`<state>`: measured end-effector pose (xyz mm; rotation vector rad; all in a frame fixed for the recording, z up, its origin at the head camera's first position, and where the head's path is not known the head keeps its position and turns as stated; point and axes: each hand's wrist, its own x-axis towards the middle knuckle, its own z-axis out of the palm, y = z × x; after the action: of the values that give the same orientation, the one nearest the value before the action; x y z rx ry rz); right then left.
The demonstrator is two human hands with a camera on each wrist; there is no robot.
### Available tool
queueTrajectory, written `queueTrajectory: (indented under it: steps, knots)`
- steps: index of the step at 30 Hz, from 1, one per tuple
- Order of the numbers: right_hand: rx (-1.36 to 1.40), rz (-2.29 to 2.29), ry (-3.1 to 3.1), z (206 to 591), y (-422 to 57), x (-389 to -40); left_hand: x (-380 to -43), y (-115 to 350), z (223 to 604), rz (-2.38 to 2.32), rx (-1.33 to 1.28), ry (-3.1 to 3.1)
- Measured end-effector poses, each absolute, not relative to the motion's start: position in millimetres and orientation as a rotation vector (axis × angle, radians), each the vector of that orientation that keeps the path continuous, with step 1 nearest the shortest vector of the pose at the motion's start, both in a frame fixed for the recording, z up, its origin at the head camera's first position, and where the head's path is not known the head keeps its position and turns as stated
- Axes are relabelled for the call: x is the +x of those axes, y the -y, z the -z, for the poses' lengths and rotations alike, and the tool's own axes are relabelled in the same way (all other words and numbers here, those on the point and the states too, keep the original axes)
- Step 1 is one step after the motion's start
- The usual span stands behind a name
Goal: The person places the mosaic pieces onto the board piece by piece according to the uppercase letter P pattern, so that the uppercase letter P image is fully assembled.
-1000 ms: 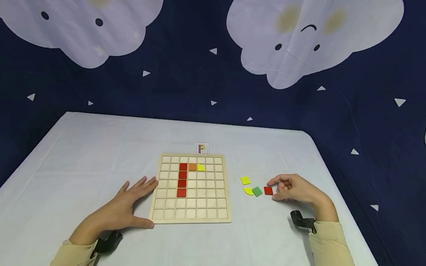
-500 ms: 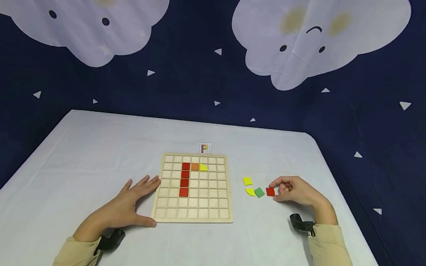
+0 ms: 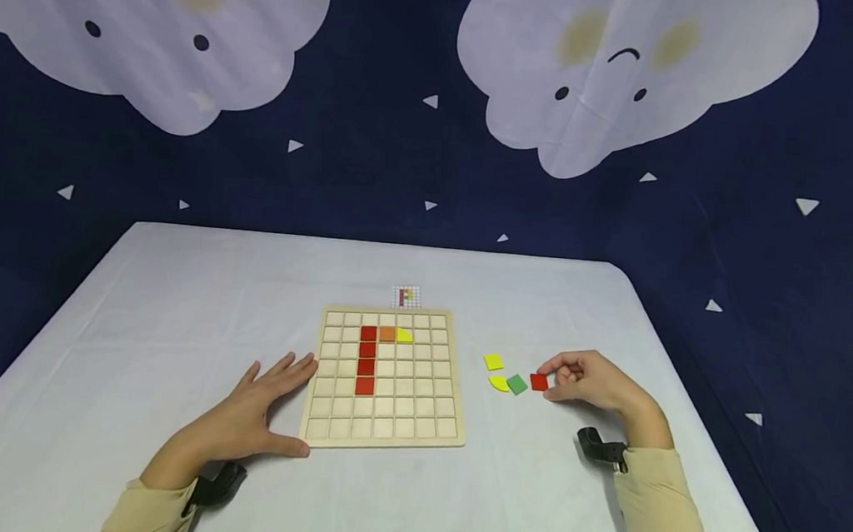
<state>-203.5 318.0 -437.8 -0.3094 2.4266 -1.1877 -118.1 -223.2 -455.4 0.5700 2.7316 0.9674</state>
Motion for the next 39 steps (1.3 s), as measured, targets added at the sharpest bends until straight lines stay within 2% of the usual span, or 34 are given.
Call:
queueTrajectory:
  steps: [31, 39]
  knots:
    - [-0.25, 1.215, -2.488, 438.9, -313.6, -195.0, -117.8, 225.4, 454.0, -0.972, 0.584, -2.717]
    - [-0.346, 1.207, -2.602, 434.5, -302.1, -192.9, -118.4, 223.9, 453.6, -0.965, 0.579, -2.713]
